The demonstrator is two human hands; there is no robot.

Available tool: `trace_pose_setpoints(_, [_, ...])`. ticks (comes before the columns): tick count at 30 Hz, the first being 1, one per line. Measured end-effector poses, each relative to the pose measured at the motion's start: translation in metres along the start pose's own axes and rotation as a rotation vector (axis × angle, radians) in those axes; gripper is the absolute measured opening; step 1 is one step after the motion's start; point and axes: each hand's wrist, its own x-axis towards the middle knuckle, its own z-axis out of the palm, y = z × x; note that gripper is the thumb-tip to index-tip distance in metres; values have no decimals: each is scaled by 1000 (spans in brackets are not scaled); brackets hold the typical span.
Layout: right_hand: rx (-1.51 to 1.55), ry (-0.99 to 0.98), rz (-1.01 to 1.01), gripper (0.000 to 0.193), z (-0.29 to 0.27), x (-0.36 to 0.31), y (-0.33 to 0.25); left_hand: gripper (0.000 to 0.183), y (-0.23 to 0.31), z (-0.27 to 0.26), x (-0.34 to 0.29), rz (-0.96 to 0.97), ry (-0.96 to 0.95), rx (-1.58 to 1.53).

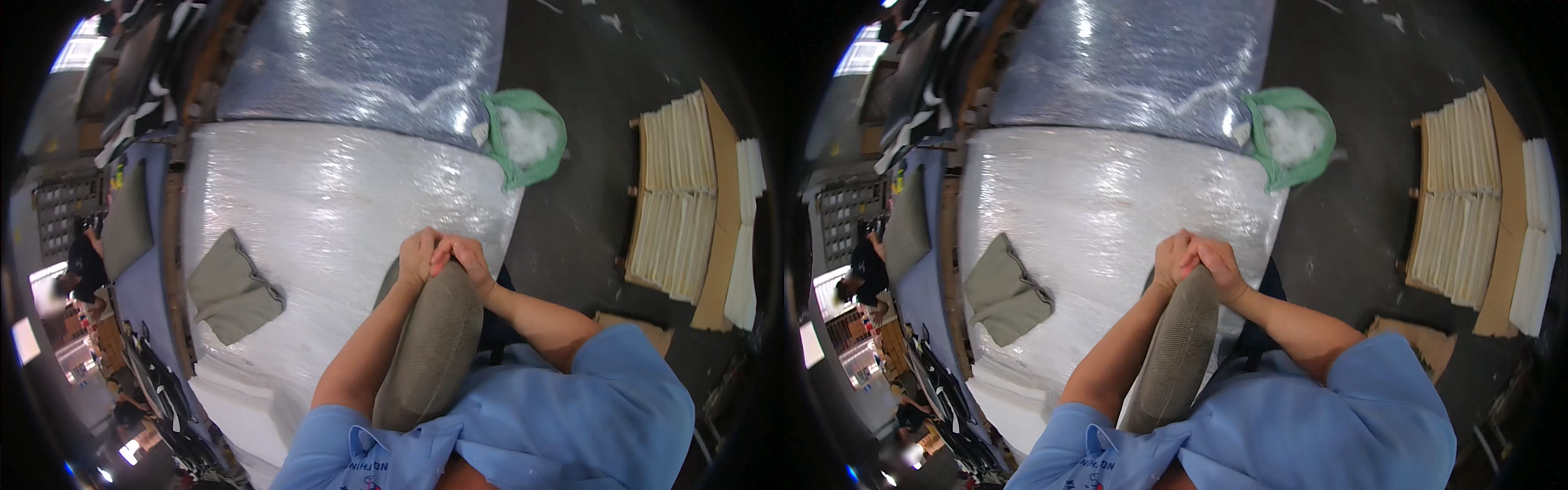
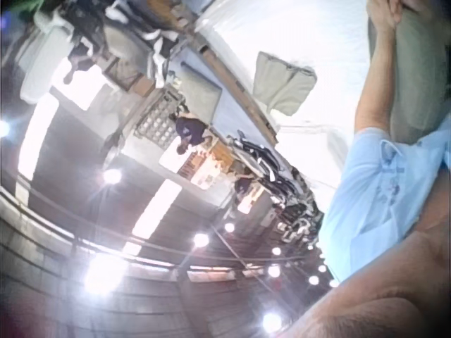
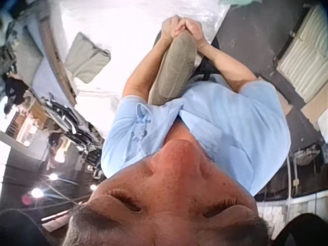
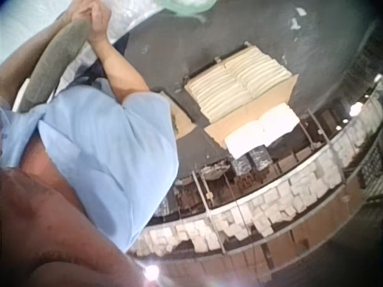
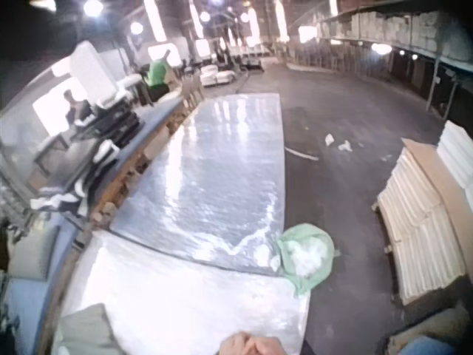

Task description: The person repeatedly folds gray fabric cushion covers on a plastic-covered worktable in a factory setting. The person handles each cover one at a time, aligning edges and folding them into compact rectangles, then placing them on the table. Other workers are visible in the background handling similar items.

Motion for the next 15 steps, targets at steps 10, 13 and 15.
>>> trace_pose_setpoints(10, [-387,-116,-60,23,11,23,6,56,77,-185,-234,-754,-333,-493])
trace_pose_setpoints(13, [-765,-298,-361,13,11,31,-6,57,114,-232,-343,-899,-122,-775])
trace_pose_setpoints(15, [-664,-348,-419,20,8,26,-8,60,141,-223,-389,-888,286,-999])
